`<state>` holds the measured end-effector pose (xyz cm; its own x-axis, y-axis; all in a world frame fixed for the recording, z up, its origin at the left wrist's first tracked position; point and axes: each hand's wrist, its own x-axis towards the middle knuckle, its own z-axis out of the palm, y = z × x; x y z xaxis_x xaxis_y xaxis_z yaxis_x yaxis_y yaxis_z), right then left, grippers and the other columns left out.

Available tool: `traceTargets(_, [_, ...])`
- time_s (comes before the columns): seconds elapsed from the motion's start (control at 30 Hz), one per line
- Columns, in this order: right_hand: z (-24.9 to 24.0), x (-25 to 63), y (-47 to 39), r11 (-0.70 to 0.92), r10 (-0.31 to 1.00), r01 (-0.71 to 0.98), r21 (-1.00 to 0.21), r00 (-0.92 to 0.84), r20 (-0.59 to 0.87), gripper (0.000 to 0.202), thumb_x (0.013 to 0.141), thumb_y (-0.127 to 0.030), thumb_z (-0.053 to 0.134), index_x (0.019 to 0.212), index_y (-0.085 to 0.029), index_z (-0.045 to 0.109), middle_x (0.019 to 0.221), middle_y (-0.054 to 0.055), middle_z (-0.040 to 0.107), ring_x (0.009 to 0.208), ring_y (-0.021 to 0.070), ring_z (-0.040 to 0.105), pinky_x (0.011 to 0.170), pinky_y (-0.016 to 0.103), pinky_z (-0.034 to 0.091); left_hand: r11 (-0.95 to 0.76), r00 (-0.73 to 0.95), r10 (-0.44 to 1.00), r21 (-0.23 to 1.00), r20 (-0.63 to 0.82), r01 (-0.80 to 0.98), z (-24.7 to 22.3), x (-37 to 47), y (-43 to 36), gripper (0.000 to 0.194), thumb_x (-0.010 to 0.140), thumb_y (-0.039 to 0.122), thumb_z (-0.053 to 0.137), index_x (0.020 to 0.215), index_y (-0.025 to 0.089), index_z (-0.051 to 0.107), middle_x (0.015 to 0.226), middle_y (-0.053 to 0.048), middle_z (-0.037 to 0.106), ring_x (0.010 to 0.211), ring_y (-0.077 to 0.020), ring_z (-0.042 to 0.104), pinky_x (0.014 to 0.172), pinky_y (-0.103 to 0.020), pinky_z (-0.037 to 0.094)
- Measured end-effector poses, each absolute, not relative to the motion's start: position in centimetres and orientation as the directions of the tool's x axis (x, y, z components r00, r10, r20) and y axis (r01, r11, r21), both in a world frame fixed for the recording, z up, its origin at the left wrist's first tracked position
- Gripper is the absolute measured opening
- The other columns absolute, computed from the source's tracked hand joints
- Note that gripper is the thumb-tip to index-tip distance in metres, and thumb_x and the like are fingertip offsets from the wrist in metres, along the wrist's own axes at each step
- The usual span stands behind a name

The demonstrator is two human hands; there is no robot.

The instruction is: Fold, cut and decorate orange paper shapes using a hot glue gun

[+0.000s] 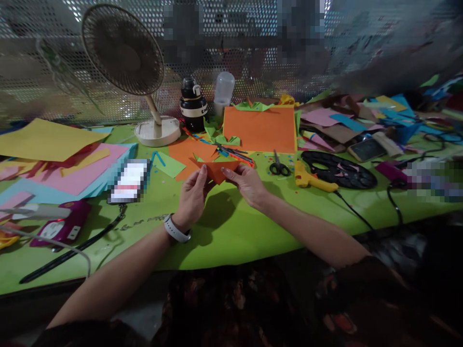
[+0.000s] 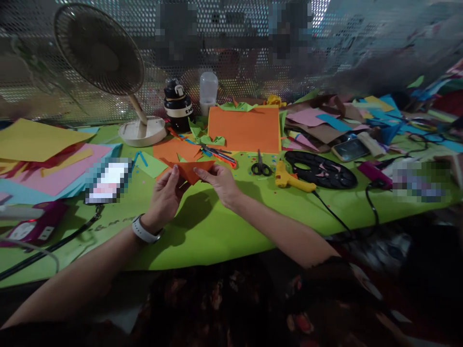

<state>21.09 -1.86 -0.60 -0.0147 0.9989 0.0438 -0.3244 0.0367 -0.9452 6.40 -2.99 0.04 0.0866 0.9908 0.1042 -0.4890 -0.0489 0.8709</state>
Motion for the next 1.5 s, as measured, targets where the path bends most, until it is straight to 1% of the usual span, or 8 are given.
traceTargets(0.23, [-0.7, 20.96, -1.8, 0.047, 0.999, -0.382, -0.923, 0.002, 0.05, 0.038, 0.057, -0.043, 0.09, 0.085, -0.022, 0.073, 0.093, 0.002, 0.077, 0.085, 0.0165, 0.069, 0.09, 0.036, 0.054, -0.051, 0.071, 0.993, 0.888, 0.094, -0.458, -0.26, 6.08, -2.88, 0.028, 0.078, 0.049, 0.075, 0.085, 0.022, 0.071, 0.094, -0.002, 0.076, 0.089, -0.0163, 0.071, 0.082, -0.031, 0.057])
traceTargets(0.37, [-0.81, 21.01, -1.75, 0.049, 0.999, -0.421, -0.906, -0.001, 0.055, 0.036, 0.057, -0.039, 0.091, 0.085, -0.023, 0.074, 0.091, 0.0, 0.076, 0.083, 0.0142, 0.068, 0.092, 0.033, 0.053, -0.052, 0.077, 0.992, 0.897, 0.095, -0.439, -0.42, 5.98, -2.8, 0.029, 0.079, 0.05, 0.073, 0.085, 0.022, 0.07, 0.095, -0.001, 0.075, 0.089, -0.0163, 0.071, 0.082, -0.031, 0.058])
traceTargets(0.63, [-0.97, 21.23, -1.64, 0.007, 1.0, -0.403, -0.915, -0.007, 0.011, 0.031, 0.059, -0.037, 0.09, 0.083, -0.023, 0.074, 0.084, -0.001, 0.074, 0.071, 0.011, 0.061, 0.072, 0.027, 0.048, -0.024, 0.096, 0.993, 0.899, 0.073, -0.436, -0.32, 5.93, -2.97, 0.03, 0.08, 0.048, 0.074, 0.089, 0.02, 0.072, 0.091, -0.002, 0.073, 0.079, -0.0125, 0.068, 0.074, -0.027, 0.06])
traceTargets(0.8, [-0.56, 21.25, -1.89, 0.002, 1.0, -0.38, -0.925, 0.018, -0.005, 0.03, 0.057, -0.038, 0.09, 0.077, -0.023, 0.074, 0.076, -0.002, 0.071, 0.063, 0.0093, 0.053, 0.062, 0.026, 0.039, -0.033, 0.159, 0.982, 0.926, 0.1, -0.376, -0.41, 5.84, -2.92, 0.035, 0.071, 0.039, 0.084, 0.099, 0.022, 0.073, 0.101, -0.003, 0.074, 0.086, -0.0148, 0.07, 0.077, -0.028, 0.06])
traceTargets(0.93, [-0.23, 21.15, -2.08, -0.02, 0.999, -0.368, -0.93, 0.018, -0.029, 0.032, 0.055, -0.039, 0.09, 0.077, -0.023, 0.074, 0.077, -0.002, 0.07, 0.061, 0.0093, 0.05, 0.061, 0.027, 0.037, -0.017, 0.176, 0.981, 0.939, 0.082, -0.343, -0.59, 5.67, -2.7, 0.038, 0.069, 0.039, 0.085, 0.101, 0.022, 0.073, 0.103, -0.005, 0.075, 0.087, -0.0165, 0.071, 0.077, -0.029, 0.06])
traceTargets(1.13, [-0.53, 21.2, -2.02, -0.019, 1.0, -0.393, -0.919, 0.003, -0.022, 0.029, 0.056, -0.037, 0.09, 0.075, -0.022, 0.074, 0.073, -0.003, 0.068, 0.059, 0.008, 0.048, 0.061, 0.027, 0.037, 0.006, 0.173, 0.984, 0.949, 0.052, -0.317, -0.73, 5.53, -2.59, 0.037, 0.069, 0.041, 0.085, 0.097, 0.019, 0.074, 0.095, -0.006, 0.076, 0.086, -0.0195, 0.072, 0.077, -0.033, 0.061])
traceTargets(1.23, [-0.66, 21.23, -1.96, -0.008, 1.0, -0.395, -0.919, -0.002, -0.008, 0.028, 0.057, -0.037, 0.09, 0.075, -0.023, 0.074, 0.072, -0.003, 0.067, 0.058, 0.0078, 0.047, 0.06, 0.027, 0.037, 0.012, 0.182, 0.982, 0.947, 0.05, -0.32, -0.85, 5.46, -2.54, 0.036, 0.069, 0.041, 0.084, 0.096, 0.019, 0.075, 0.096, -0.006, 0.076, 0.087, -0.0202, 0.072, 0.077, -0.034, 0.061])
traceTargets(1.5, [-0.19, 21.17, -2.0, -0.034, 0.999, -0.386, -0.922, -0.011, -0.032, 0.03, 0.054, -0.038, 0.091, 0.072, -0.022, 0.073, 0.07, -0.003, 0.066, 0.057, 0.0075, 0.044, 0.058, 0.026, 0.035, 0.038, 0.166, 0.986, 0.941, 0.02, -0.337, -0.69, 5.52, -2.48, 0.035, 0.065, 0.037, 0.087, 0.092, 0.018, 0.076, 0.088, -0.004, 0.076, 0.078, -0.0158, 0.071, 0.074, -0.029, 0.06])
